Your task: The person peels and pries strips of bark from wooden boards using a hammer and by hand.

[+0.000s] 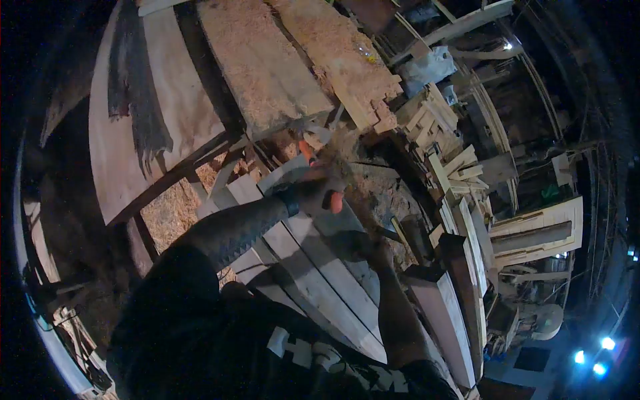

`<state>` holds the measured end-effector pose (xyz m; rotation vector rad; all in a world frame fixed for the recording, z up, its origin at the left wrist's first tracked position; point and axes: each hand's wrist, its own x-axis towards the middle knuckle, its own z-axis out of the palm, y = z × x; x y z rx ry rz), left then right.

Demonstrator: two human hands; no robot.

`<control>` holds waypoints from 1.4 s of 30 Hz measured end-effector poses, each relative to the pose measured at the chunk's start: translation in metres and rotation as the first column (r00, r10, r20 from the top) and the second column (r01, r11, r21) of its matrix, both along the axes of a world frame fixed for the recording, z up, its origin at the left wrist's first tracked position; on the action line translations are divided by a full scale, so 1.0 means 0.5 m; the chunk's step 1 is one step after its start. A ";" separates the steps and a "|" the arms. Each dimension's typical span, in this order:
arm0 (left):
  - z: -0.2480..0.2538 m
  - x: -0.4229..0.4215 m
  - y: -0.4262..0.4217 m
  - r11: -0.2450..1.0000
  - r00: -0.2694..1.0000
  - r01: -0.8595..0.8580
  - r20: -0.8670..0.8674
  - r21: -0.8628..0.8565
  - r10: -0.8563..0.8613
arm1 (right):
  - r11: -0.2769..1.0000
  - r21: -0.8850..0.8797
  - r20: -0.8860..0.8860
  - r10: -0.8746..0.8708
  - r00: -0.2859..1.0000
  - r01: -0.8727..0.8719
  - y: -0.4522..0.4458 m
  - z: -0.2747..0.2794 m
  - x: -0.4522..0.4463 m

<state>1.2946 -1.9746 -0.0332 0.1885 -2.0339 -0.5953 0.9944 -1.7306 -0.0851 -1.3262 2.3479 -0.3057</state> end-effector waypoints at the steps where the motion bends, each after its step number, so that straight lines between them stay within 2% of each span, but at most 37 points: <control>1: -0.029 -0.019 -0.007 1.000 0.997 0.025 -0.066 -0.002 -0.025 | 1.000 -0.027 0.017 0.007 1.000 -0.007 0.009 -0.003 0.003; 2: -0.082 -0.051 -0.018 0.999 0.990 0.051 -0.132 0.000 -0.050 | 0.998 -0.054 0.033 0.016 0.999 -0.014 0.014 0.003 0.013; 3: -0.092 -0.063 -0.020 0.997 0.991 0.063 -0.120 0.044 -0.057 | 0.998 -0.062 0.091 0.036 0.995 -0.031 0.004 0.054 0.043; 4: -0.101 -0.074 -0.022 0.993 0.992 0.073 -0.108 0.088 -0.063 | 0.994 -0.104 0.149 0.030 0.988 -0.014 0.006 0.060 0.054; 6: -0.029 -0.064 -0.034 0.971 0.995 0.041 0.075 0.236 -0.060 | 0.975 -0.215 0.267 -0.001 0.964 0.060 0.016 0.037 0.061; 8: -0.013 -0.053 -0.075 0.913 0.988 0.098 0.068 0.397 -0.136 | 0.964 -0.261 0.147 -0.012 0.989 0.050 0.043 -0.009 0.040; 9: -0.006 -0.047 -0.096 0.870 0.982 0.126 0.063 0.477 -0.177 | 0.975 -0.223 -0.036 0.004 0.999 -0.012 0.065 -0.027 0.030; 10: -0.001 -0.042 -0.116 0.903 0.978 0.132 0.093 0.408 -0.185 | 0.984 -0.166 -0.211 0.027 0.977 -0.063 0.095 -0.047 0.021; 13: -0.002 -0.044 -0.118 0.961 0.980 0.122 0.122 0.246 -0.156 | 0.955 -0.272 -0.236 0.057 0.970 -0.122 0.117 -0.031 0.041; 16: -0.027 -0.066 -0.064 0.984 0.999 0.038 0.017 0.171 -0.042 | 0.955 -0.293 -0.222 -0.013 0.975 -0.054 0.134 -0.013 0.061; 17: -0.033 -0.064 -0.047 0.989 1.000 -0.002 -0.025 0.148 0.006 | 0.976 -0.213 -0.210 -0.081 0.974 0.035 0.106 0.051 0.107; 18: -0.033 -0.057 -0.034 0.991 0.995 -0.058 -0.071 0.122 0.067 | 0.971 -0.238 -0.140 -0.065 0.988 0.030 0.080 0.092 0.136; 20: 0.012 -0.020 0.014 0.998 0.990 0.040 0.134 -0.044 -0.034 | 0.958 -0.288 -0.006 -0.003 1.000 0.001 0.017 0.166 0.186; 21: 0.028 -0.011 0.027 0.989 0.969 0.099 0.238 -0.112 -0.070 | 0.926 -0.359 0.015 0.128 0.992 -0.115 -0.022 0.231 0.224; 23: 0.008 -0.018 0.026 0.996 0.968 0.051 0.249 -0.077 -0.031 | 0.819 -0.486 0.032 0.367 0.930 -0.306 -0.088 0.329 0.297; 26: -0.041 -0.025 0.023 0.998 0.973 0.071 0.220 -0.001 -0.069 | 0.782 -0.521 0.048 0.428 0.903 -0.343 -0.174 0.288 0.347; 28: -0.065 -0.023 -0.016 0.987 0.969 0.137 0.221 -0.088 -0.114 | 0.763 -0.540 0.057 0.453 0.890 -0.355 -0.211 0.284 0.375; 31: -0.084 -0.004 -0.077 0.898 0.900 0.324 0.195 0.297 -0.390 | 0.671 -0.627 0.041 0.535 0.844 -0.396 -0.254 0.282 0.387; 33: -0.134 -0.018 -0.071 0.609 0.777 0.447 0.053 0.655 -0.627 | 0.565 -0.682 -0.027 0.615 0.788 -0.465 -0.299 0.303 0.366; 34: -0.149 -0.006 -0.044 0.590 0.804 0.432 0.006 0.682 -0.595 | 0.549 -0.717 0.066 0.667 0.742 -0.429 -0.314 0.306 0.354; 36: -0.066 0.044 0.022 0.547 0.850 0.411 -0.088 0.729 -0.520 | 0.512 -0.787 0.224 0.759 0.612 -0.346 -0.351 0.318 0.335; 37: -0.042 0.075 0.050 0.865 0.903 0.319 0.155 0.387 -0.402 | 0.678 -0.691 0.403 0.649 0.645 -0.251 -0.350 0.337 0.336; 38: -0.035 0.089 0.060 0.976 0.931 0.211 0.315 -0.059 -0.182 | 0.814 -0.565 0.562 0.500 0.659 -0.137 -0.349 0.356 0.337; 39: -0.041 0.084 0.053 0.977 0.964 0.210 0.178 -0.041 -0.199 | 0.861 -0.492 0.604 0.443 0.663 -0.127 -0.353 0.359 0.325; 41: -0.056 0.074 0.043 0.981 0.975 0.194 -0.109 0.006 -0.193 | 0.802 -0.566 0.534 0.532 0.657 -0.189 -0.349 0.341 0.321; 42: -0.043 0.077 0.024 0.981 0.981 0.190 0.043 0.037 -0.191 | 0.666 -0.701 0.401 0.664 0.631 -0.254 -0.337 0.312 0.339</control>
